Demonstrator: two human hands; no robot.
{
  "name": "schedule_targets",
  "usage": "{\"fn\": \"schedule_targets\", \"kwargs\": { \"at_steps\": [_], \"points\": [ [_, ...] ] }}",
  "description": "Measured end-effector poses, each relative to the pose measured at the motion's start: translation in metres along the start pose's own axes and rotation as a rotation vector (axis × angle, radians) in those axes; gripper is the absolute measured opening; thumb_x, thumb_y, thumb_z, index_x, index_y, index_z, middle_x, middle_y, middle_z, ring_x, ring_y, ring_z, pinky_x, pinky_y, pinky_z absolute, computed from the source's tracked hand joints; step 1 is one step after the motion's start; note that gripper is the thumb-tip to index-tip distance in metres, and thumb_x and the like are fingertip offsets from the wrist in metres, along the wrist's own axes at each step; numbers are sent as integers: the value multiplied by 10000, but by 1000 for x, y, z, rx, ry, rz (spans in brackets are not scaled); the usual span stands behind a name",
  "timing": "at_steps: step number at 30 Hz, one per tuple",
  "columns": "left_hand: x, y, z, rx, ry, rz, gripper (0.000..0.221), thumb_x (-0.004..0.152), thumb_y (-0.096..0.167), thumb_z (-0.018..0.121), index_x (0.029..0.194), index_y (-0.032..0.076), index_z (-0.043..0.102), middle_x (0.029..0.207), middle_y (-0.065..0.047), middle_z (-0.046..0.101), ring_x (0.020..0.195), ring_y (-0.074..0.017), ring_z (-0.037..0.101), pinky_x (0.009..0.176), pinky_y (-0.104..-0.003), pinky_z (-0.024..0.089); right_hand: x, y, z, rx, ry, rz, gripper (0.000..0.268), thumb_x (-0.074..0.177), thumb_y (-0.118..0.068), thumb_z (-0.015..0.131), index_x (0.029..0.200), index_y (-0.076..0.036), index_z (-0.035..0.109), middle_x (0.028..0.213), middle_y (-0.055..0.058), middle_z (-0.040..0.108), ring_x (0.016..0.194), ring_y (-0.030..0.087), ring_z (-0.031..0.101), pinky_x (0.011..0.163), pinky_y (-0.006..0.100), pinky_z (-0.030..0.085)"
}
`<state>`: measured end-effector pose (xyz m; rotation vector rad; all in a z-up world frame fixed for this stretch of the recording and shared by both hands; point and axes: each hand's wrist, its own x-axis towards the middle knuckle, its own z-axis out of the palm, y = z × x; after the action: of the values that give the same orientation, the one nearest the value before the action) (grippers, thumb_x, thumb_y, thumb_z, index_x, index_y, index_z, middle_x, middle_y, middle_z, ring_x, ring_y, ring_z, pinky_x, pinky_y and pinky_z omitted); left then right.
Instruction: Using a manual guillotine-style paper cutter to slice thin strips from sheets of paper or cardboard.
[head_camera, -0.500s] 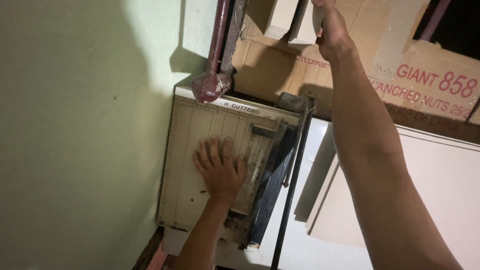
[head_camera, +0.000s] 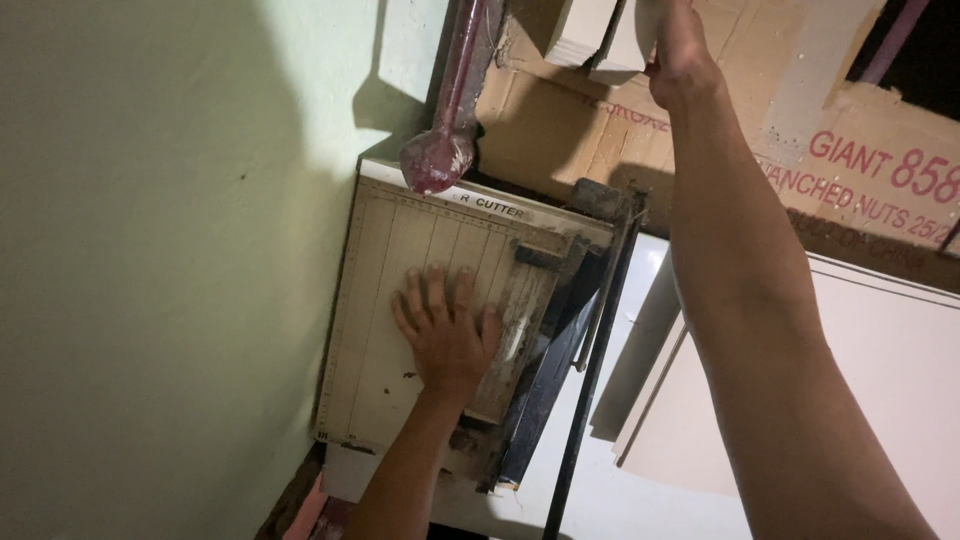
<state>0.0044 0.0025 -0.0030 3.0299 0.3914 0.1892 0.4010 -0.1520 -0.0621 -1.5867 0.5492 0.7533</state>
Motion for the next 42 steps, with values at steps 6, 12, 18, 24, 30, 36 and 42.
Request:
{"fn": "schedule_targets", "kwargs": {
  "at_steps": [6, 12, 18, 24, 30, 36, 42],
  "points": [
    [0, 1, -4, 2, -6, -15, 640, 899, 413, 659, 1468, 200, 459, 1490, -144, 321, 1473, -449, 236, 1138, -708, 229, -7, 9, -6, -1, -123, -121, 605, 867, -600, 541, 1291, -170, 568, 1258, 12, 656, 1252, 182, 553, 1089, 428, 310],
    [-6, -2, -7, -7, -38, 9, 584, 1007, 480, 595, 1472, 135, 519, 1536, -204, 402, 1439, -462, 352, 1161, -681, 293, -41, 28, -38, -3, -195, -226, 533, 883, -605, 533, 1223, -198, 590, 1343, 31, 639, 1449, 230, 496, 1250, 586, 133],
    [8, 7, -33, 9, -32, 2, 569, 1010, 498, 534, 1451, 146, 459, 1542, -173, 403, 1446, -416, 358, 1119, -654, 356, -191, 50, -95, 68, -29, -378, 925, 932, -718, 640, 1601, -202, 260, 1669, 198, 352, 1559, 338, 332, 1182, 518, 289],
    [7, 12, -47, 7, 88, 53, 497, 958, 402, 632, 1338, 83, 646, 1432, -200, 529, 1368, -433, 416, 1117, -618, 259, -409, 172, -157, -309, 237, -386, 634, 1033, -332, 561, 1556, -23, 379, 1479, 212, 551, 1366, 253, 531, 1152, 367, 405],
    [0, 2, -43, 40, 68, 108, 481, 1058, 431, 485, 1408, 108, 553, 1469, -182, 464, 1376, -411, 369, 1106, -596, 243, -612, 416, -177, -388, 407, 231, 601, 954, -387, 599, 1471, -85, 554, 1412, 121, 647, 1329, 216, 574, 1135, 355, 421],
    [-34, -3, -72, -295, -442, -47, 489, 1028, 337, 599, 1449, 174, 411, 1545, -179, 301, 1319, -467, 345, 1071, -582, 299, -807, 617, -124, -585, 213, 679, 594, 887, -627, 547, 1138, -161, 818, 1166, 90, 827, 1172, 177, 734, 946, 356, 522],
    [-107, 6, -123, -536, -756, -245, 554, 1065, 386, 449, 1553, 141, 361, 1666, -134, 136, 1504, -414, 198, 1181, -592, 235, -850, 644, -40, 284, 462, 581, 354, 994, -310, 632, 898, -4, 783, 761, 104, 698, 664, 167, 546, 505, 318, 354]
  ]
}}
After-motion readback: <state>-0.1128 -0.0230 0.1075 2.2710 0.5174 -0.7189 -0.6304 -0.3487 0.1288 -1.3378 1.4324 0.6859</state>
